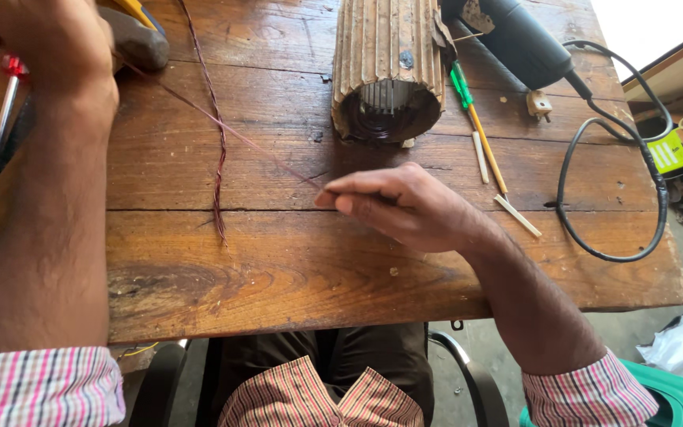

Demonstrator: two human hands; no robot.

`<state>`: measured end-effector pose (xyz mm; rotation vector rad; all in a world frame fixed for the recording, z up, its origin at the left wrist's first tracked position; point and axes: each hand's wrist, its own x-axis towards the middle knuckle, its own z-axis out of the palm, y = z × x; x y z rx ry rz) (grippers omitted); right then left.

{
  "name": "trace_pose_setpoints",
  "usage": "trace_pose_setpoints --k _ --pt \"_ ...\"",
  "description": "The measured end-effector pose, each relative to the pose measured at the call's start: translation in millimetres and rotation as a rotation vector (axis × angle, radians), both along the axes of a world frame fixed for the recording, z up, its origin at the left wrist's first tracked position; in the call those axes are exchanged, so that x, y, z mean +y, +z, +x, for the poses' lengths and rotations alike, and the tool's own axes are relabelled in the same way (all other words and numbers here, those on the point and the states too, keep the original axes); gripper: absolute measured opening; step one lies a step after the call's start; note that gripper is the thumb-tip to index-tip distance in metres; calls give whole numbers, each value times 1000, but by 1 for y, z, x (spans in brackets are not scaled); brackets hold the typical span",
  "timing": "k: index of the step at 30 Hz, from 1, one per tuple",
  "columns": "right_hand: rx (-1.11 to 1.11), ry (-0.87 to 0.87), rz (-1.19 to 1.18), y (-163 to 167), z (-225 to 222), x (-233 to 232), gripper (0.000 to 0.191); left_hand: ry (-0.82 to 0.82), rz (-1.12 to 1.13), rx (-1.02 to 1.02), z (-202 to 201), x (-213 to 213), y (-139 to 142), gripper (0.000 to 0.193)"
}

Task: The person sits at a wooden workbench and twists together the strands of a dark red wire by hand, repeatedly rotating and pulling the strands to form a twisted cord, working the full length of the wire across the episode.

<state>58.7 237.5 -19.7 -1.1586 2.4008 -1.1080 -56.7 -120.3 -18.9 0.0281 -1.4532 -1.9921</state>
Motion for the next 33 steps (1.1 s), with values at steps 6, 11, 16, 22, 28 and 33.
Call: trace_pose_setpoints --k 6,11,16,22,28,33 --pt "238 -64 -118 0 -6 20 31 -406 -103 -261 5 12 -7 32" --pt "567 -611 -142 -5 -20 26 15 -534 -71 -299 10 37 -14 31" --pt "676 -543 -49 -11 -21 13 14 -651 -175 -273 29 76 -22 19" --pt "561 -613 175 -20 -18 -9 28 -742 -471 -107 63 108 -15 26" --pt "528 -561 2 -17 -20 -12 21 -725 -549 -60 65 112 -18 22" --pt "400 -616 40 -10 -20 -11 23 -733 -563 -71 61 112 -20 21"
